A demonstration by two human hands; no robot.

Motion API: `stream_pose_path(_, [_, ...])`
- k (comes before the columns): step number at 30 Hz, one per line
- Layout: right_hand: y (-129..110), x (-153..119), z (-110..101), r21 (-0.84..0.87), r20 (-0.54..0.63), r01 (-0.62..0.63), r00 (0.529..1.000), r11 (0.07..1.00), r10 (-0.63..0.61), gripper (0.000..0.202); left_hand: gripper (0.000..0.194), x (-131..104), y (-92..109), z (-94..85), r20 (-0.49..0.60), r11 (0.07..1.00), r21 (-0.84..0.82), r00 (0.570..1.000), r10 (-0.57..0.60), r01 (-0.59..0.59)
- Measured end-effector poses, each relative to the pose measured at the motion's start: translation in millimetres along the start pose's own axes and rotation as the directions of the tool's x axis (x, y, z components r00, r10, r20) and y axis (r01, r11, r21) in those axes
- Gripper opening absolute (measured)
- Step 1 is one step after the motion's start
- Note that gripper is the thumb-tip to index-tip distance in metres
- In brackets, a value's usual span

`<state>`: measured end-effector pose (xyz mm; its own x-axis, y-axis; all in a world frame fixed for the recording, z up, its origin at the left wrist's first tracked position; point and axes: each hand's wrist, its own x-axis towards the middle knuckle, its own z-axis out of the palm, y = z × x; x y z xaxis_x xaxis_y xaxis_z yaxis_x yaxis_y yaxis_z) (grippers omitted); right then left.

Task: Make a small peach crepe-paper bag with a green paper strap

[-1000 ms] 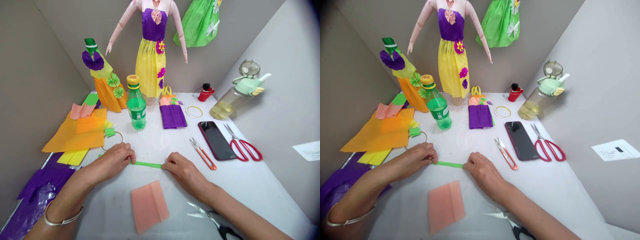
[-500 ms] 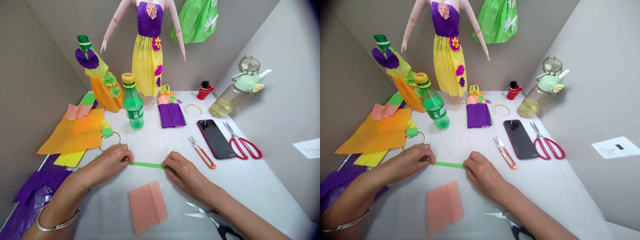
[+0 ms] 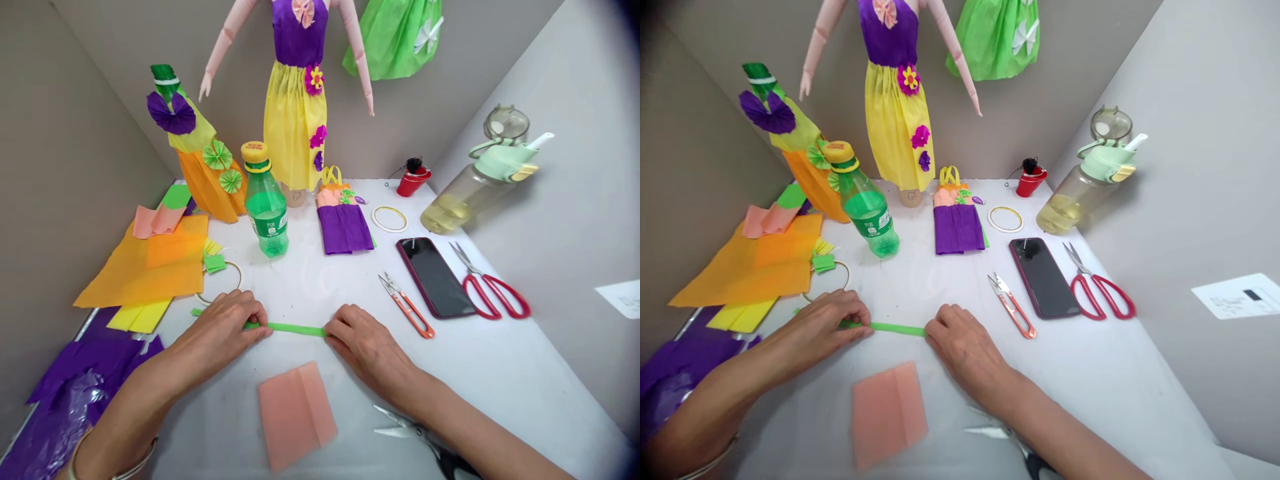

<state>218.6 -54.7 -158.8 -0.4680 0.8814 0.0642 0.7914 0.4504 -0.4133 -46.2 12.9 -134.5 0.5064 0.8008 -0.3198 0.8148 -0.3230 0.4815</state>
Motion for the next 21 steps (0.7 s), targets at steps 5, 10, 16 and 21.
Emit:
stream_pose_path(5, [-1,0,1,0.054,-0.032,-0.036,0.999,0.998,0.037,0.018,0.018,1,2,3.9,-0.047,0.999,0.032,0.999,-0.009,0.010])
stream_pose_path(10, [-3,1,5,0.034,-0.046,-0.084,0.995,0.996,0.085,0.021,0.027,1,10,5.5,-0.087,0.993,0.120,0.996,0.006,0.004])
stream_pose_path(16, [-2,-1,10,-0.048,-0.068,-0.127,0.990,0.991,0.123,0.021,0.037,3,17,10.4,-0.149,0.969,0.248,0.987,0.056,-0.018])
stream_pose_path(21, [-3,1,8,-0.065,-0.029,-0.173,0.985,0.983,0.171,0.019,0.041,3,17,14.9,-0.151,0.949,0.315,0.987,0.060,-0.010])
